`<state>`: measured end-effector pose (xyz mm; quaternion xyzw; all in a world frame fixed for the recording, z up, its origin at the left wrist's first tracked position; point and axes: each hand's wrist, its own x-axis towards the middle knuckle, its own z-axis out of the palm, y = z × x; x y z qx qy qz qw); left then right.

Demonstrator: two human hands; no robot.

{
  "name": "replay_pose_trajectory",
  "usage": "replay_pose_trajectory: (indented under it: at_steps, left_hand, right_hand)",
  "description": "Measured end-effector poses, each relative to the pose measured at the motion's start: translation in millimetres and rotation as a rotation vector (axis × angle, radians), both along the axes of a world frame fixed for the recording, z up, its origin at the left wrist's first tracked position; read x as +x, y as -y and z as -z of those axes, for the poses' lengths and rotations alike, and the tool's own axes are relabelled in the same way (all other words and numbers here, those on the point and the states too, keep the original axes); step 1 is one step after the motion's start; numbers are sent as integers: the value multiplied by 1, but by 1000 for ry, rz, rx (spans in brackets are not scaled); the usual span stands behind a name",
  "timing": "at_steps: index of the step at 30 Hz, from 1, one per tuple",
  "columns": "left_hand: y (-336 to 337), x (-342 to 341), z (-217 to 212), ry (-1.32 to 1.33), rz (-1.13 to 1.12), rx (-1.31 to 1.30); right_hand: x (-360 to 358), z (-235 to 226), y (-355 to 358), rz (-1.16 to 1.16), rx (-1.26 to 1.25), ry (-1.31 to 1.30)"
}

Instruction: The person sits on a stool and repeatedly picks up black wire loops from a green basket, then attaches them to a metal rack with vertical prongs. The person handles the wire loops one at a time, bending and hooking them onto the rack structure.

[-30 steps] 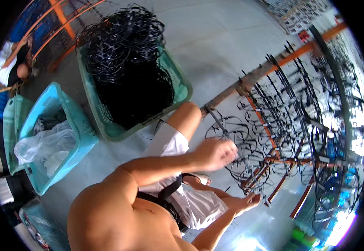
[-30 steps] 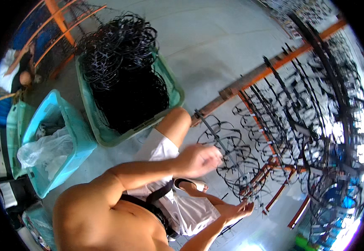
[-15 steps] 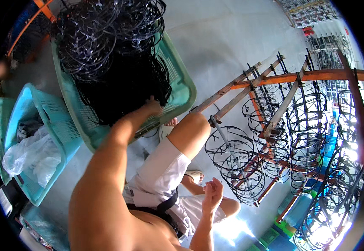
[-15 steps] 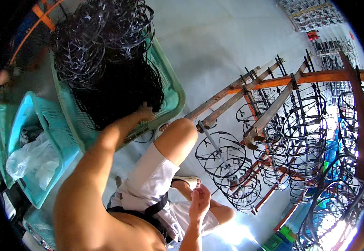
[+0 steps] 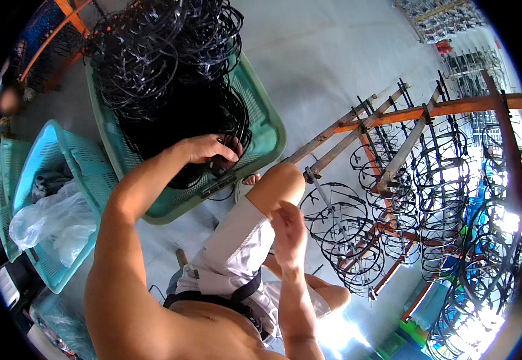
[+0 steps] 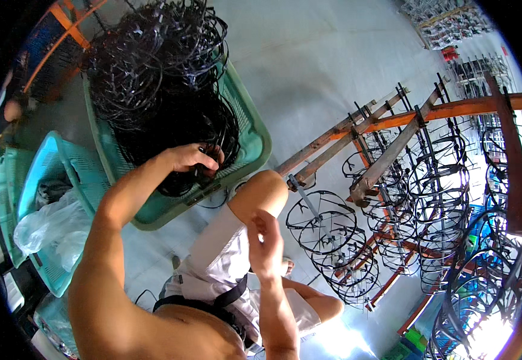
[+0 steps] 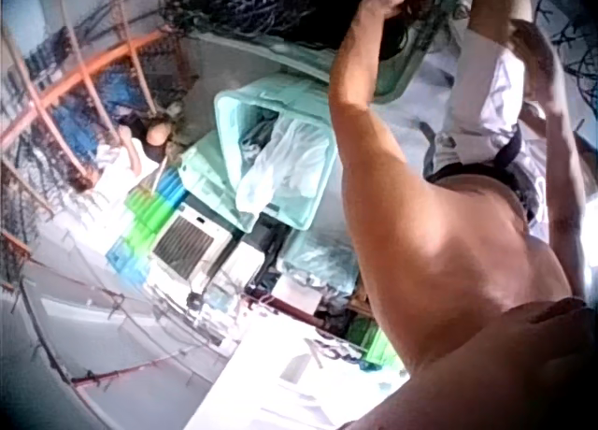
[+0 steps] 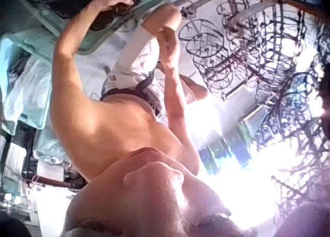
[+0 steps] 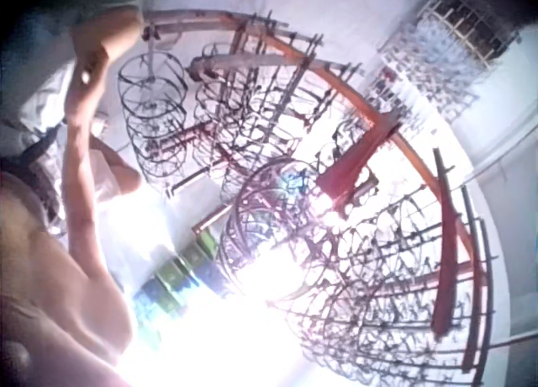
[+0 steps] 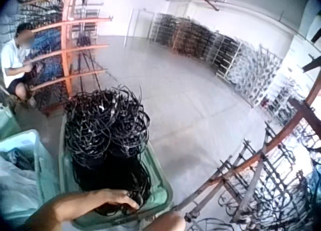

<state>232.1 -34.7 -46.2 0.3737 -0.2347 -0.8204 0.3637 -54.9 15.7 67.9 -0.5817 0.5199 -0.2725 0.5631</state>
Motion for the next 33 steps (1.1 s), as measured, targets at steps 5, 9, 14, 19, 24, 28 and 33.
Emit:
replay_pose_trajectory:
  at_steps: [5, 9, 14, 19, 24, 28, 33]
  left_hand:
    - [-34, -33, -65, -327, -453, -77]
    - [-65, -56, -110, -292, -783, 1]
    - [-88, -71, -133, 27, -636, -265]
    - [-98, -72, -157, 179, -494, -257]
    - [-97, -109, -187, 328, -364, -413]
    - [-97, -113, -181, 1332, 135, -878]
    - [-77, -141, -148, 412, -170, -721]
  right_hand:
    - [83, 13, 19, -223, -451, -60]
    - [92, 2, 21, -252, -125, 310]
    - [77, -1, 21, -277, 122, 541]
    - [62, -26, 10, -35, -220, 384]
    - [30, -50, 12, -207, -262, 319]
    - [-15, -64, 11, -256, -423, 196]
    - [-38, -16, 18, -132, -680, 130]
